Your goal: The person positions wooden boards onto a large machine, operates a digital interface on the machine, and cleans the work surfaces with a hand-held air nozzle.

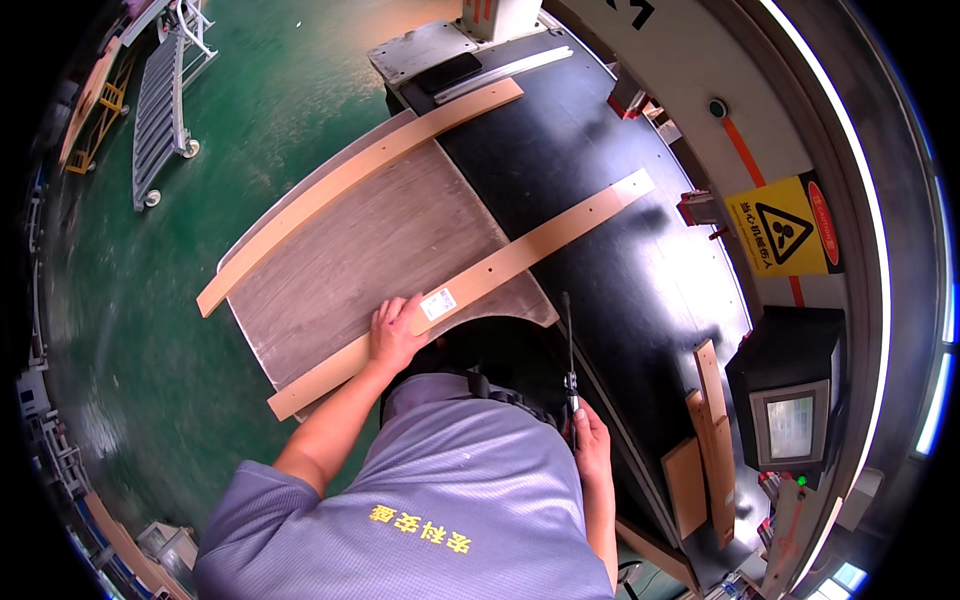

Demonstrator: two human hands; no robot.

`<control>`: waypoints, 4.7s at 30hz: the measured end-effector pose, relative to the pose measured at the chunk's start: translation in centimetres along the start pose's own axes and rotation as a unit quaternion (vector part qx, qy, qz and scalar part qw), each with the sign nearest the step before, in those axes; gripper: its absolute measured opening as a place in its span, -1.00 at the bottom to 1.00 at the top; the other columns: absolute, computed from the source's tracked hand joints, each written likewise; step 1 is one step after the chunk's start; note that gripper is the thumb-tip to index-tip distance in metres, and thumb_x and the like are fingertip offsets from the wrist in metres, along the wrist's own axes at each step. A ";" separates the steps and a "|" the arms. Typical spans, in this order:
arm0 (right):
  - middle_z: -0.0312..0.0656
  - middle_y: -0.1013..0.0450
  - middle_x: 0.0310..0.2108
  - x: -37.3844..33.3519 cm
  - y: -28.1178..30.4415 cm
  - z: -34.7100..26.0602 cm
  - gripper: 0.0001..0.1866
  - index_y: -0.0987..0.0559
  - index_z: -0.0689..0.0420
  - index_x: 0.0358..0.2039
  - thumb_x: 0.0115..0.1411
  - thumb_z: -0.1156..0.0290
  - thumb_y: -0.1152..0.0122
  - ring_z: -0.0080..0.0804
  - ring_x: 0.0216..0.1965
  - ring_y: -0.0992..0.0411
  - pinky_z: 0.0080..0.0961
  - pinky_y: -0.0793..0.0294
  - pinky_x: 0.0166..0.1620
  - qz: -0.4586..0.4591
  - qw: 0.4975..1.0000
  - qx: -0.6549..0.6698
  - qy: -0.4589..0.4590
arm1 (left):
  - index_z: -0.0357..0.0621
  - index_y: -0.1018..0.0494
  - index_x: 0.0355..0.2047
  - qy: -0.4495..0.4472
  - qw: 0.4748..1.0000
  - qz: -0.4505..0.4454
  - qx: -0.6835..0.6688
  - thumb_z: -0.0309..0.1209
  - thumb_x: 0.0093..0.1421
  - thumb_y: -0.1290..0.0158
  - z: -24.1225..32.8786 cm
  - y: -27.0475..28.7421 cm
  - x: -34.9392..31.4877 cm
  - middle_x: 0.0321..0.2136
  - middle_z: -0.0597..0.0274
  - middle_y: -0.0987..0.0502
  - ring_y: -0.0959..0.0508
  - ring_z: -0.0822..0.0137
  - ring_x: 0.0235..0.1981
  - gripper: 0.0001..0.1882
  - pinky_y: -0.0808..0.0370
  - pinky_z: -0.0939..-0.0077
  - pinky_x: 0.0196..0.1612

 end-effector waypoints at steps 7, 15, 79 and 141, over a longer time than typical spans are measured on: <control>-0.50 -0.34 -0.50 0.9 0.1 -0.6 -0.47 -0.50 0.23 0.30 0.54 0.10 -0.03 -0.73 -0.47 -0.25 -0.71 -0.23 -0.37 0.006 1.000 -0.021 0.002 | 0.01 -0.46 0.24 -0.010 1.000 -0.006 0.027 -0.35 -0.06 -0.36 -4.8 4.7 -3.7 -0.08 0.21 -0.48 -0.47 0.08 0.00 -0.23 -0.42 0.11 0.06; -0.11 -0.51 0.20 2.4 -0.8 -1.1 -0.46 -0.45 0.37 0.30 0.56 0.17 0.02 -0.41 0.21 -0.43 -0.46 -0.29 0.33 -0.018 1.000 -0.008 -0.001 | 0.07 -0.42 0.28 0.019 0.993 -0.118 0.017 -0.23 0.00 -0.41 -9.9 7.3 -4.6 0.09 0.16 -0.44 -0.41 0.05 0.16 -0.21 -0.37 0.05 0.24; -0.27 -0.55 -0.26 -10.9 -1.5 10.5 -0.46 -0.40 0.15 0.30 0.57 0.00 0.12 -0.54 -0.31 -0.53 -0.58 -0.58 -0.22 0.211 0.913 0.348 -0.022 | 0.00 -0.34 0.34 -0.585 0.740 -0.303 0.137 -0.34 -0.17 -0.38 23.2 -8.7 21.5 -0.05 0.13 -0.53 -0.51 0.01 0.05 -0.04 -0.47 0.06 0.03; -0.19 -0.44 0.18 -7.1 7.4 10.3 -0.32 -0.43 0.13 0.26 0.05 0.65 0.01 0.07 0.34 -0.33 0.29 -0.16 0.46 0.353 0.557 0.684 0.312 | 0.22 -0.49 0.28 -0.617 0.691 -0.359 0.112 -0.06 -0.38 -0.51 32.2 -2.5 19.9 0.38 -0.16 -0.17 -0.15 -0.23 0.38 0.05 -0.03 -0.16 0.43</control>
Point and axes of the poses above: each hand's wrist, its own x-axis towards the middle knuckle, its own y-axis out of the back of the hand, z = x × y, the point moved 4 cm from there along x, towards the middle knuckle
